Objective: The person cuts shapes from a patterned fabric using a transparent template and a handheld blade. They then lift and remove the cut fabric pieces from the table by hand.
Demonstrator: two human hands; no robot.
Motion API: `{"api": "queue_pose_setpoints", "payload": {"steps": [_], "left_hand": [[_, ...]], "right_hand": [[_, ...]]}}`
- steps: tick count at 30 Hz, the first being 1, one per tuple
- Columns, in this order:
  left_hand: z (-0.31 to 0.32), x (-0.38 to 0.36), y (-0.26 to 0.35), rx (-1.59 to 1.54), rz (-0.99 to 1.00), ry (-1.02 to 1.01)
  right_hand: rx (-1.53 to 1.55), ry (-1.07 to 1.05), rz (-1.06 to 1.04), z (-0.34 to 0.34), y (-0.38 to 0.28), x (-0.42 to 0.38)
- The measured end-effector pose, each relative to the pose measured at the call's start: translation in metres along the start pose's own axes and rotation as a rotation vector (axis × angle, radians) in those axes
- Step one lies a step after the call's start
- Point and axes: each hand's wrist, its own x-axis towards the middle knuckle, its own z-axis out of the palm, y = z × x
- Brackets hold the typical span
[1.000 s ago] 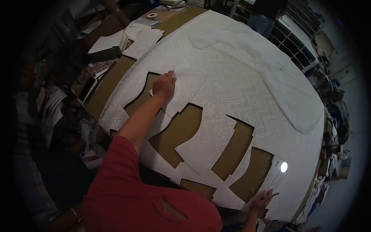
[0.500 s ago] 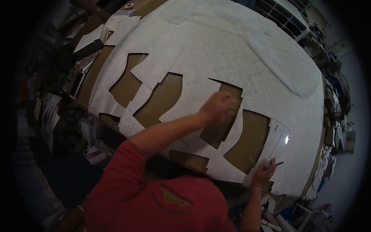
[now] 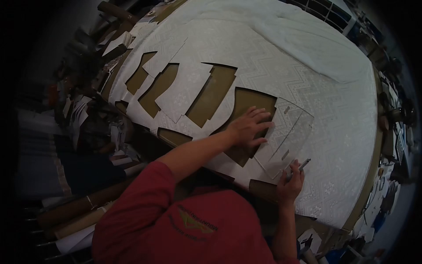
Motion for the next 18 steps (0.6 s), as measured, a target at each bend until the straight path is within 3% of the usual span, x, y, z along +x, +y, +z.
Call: {"api": "queue_pose_setpoints", "payload": {"steps": [7, 12, 15, 18], "left_hand": [[-0.006, 0.004, 0.0, 0.118, 0.022, -0.058], [-0.001, 0.01, 0.011, 0.158, 0.007, -0.133], [-0.001, 0.023, 0.025, 0.148, 0.115, -0.181], [0.008, 0.045, 0.011, -0.008, 0.122, -0.206]], "right_hand": [[-0.013, 0.043, -0.225, -0.019, 0.032, -0.002], [0.065, 0.078, -0.098, -0.025, 0.031, -0.003], [0.136, 0.073, -0.069, -0.024, 0.032, -0.002], [0.093, 0.111, -0.118, -0.023, 0.028, 0.002]]}}
